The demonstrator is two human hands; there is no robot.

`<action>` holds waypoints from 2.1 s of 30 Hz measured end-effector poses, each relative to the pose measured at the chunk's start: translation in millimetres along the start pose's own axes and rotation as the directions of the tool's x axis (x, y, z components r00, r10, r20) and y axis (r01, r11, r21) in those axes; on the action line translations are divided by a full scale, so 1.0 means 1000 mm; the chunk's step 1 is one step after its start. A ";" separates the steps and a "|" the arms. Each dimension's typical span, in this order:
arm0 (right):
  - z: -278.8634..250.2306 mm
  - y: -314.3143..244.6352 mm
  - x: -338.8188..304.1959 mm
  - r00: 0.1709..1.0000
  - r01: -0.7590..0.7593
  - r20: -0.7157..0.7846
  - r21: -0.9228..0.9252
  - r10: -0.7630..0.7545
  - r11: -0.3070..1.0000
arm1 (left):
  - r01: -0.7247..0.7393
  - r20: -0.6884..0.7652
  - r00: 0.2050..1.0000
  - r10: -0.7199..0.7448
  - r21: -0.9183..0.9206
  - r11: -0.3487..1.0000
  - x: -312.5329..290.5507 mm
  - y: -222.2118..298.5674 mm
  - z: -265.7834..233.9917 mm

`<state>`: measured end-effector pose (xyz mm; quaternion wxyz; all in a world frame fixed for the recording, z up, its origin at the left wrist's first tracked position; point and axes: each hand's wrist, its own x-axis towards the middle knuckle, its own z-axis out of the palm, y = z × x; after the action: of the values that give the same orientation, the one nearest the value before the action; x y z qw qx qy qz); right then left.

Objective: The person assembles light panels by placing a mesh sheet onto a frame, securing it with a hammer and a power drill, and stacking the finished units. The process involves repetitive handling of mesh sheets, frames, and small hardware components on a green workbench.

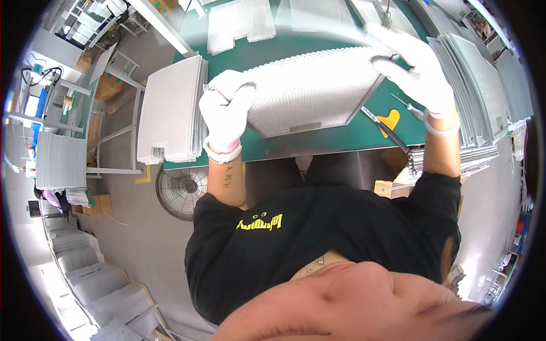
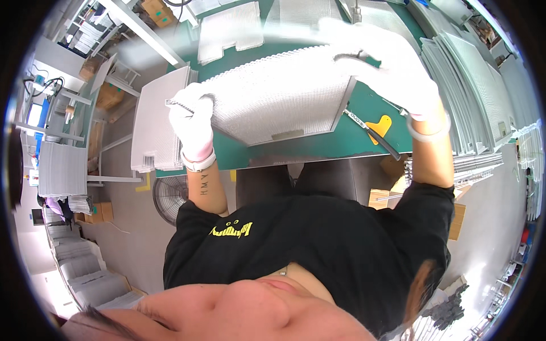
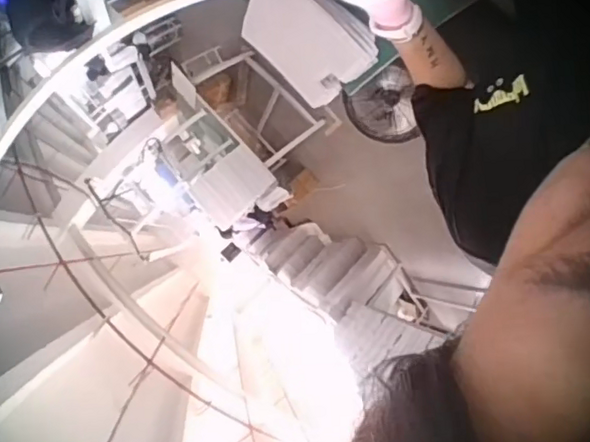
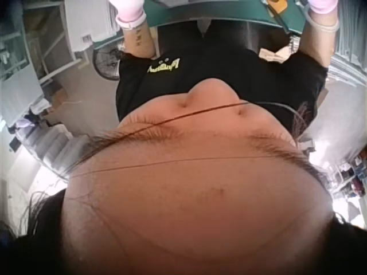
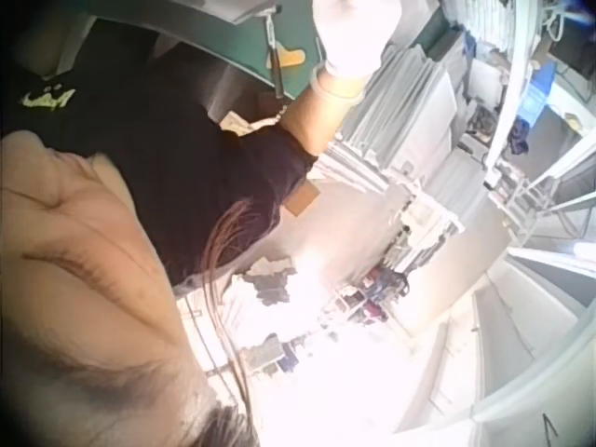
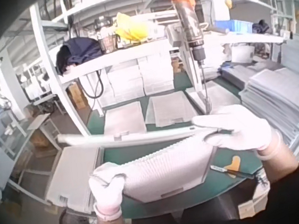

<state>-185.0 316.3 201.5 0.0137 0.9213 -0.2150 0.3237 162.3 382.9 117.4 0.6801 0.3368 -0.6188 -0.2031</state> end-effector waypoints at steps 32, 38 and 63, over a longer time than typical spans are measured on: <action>0.016 -0.054 0.080 0.953 0.165 0.230 0.142 -0.195 0.976 | -0.150 -0.340 0.912 0.229 0.241 0.959 -0.002 0.005 0.020; 0.020 -0.054 0.082 0.954 0.182 0.208 0.163 -0.214 0.970 | -0.214 -0.333 0.858 0.390 0.459 0.862 0.001 -0.002 0.017; 0.021 -0.049 0.082 0.945 0.181 0.245 0.167 -0.219 0.969 | -0.120 -0.382 0.914 0.132 0.056 0.991 -0.006 -0.006 0.011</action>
<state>-95.8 325.2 239.8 -0.0477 0.9716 -0.0966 0.2108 152.0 380.6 109.1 0.7946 0.3404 -0.4966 -0.0790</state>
